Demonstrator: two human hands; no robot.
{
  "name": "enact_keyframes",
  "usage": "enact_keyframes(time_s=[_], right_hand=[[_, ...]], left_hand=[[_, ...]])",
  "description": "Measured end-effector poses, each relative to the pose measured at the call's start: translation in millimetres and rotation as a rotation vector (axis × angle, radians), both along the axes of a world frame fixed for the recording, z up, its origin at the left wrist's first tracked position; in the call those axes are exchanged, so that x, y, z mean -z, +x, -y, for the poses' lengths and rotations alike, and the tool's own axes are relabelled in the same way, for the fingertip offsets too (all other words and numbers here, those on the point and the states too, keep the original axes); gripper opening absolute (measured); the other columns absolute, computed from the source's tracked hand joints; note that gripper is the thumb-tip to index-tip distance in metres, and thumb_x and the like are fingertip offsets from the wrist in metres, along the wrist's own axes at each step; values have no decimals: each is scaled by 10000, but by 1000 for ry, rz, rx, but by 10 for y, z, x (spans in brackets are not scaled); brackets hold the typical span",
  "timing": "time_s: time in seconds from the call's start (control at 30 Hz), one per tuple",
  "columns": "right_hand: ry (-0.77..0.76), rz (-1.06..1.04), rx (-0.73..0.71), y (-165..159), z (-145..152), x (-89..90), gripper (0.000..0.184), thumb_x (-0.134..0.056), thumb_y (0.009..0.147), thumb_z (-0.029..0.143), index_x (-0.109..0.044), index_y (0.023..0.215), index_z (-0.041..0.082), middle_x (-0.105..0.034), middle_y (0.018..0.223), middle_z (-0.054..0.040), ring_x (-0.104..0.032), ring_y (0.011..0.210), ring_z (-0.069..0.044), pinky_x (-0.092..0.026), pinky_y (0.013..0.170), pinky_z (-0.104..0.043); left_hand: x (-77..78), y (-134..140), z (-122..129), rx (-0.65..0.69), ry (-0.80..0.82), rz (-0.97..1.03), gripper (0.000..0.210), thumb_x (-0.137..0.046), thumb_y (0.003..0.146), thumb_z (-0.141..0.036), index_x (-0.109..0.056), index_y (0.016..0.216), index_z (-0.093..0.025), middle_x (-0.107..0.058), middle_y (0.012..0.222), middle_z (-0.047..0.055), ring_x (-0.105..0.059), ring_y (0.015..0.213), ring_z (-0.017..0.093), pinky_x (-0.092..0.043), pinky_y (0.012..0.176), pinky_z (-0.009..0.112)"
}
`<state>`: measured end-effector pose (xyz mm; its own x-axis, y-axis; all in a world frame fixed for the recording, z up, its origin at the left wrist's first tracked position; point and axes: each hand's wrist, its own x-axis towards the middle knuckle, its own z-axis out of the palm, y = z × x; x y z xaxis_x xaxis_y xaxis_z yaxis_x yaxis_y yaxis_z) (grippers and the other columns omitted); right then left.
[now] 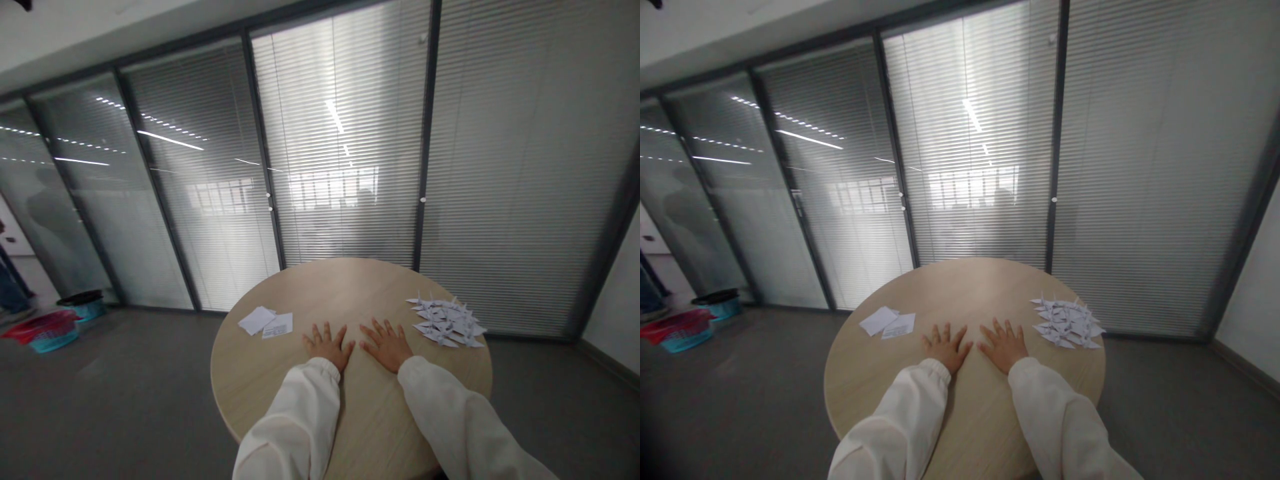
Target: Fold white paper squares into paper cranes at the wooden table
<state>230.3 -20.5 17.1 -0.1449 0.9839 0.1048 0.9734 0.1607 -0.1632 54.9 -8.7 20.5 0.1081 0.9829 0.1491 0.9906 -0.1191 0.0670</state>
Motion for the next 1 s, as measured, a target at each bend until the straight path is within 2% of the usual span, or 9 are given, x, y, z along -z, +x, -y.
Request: enact_keyframes(time_s=[0.63, 1.0], right_hand=[[-21, 10, 6, -11, 18, -22, 600, -106, 769, 667, -157, 1310, 413, -112, 1440, 22, -69, 1295, -299, -23, 973, -574], [3, 1, 0, -9, 3, 1, 589, -118, 771, 664, -174, 1304, 418, -130, 1437, 22, -88, 1290, -312, -25, 967, -578]], left_hand=[[-72, 6, 41, -3, -33, 4, 636, -131, 718, -678, -268, 1279, -410, -209, 1414, 27, -73, 1270, 390, 15, 912, 648], [-11, 3, 18, 1, 10, -2, 642, -117, 715, -685, -266, 1278, -415, -224, 1410, 29, -86, 1267, 396, 19, 912, 648]])
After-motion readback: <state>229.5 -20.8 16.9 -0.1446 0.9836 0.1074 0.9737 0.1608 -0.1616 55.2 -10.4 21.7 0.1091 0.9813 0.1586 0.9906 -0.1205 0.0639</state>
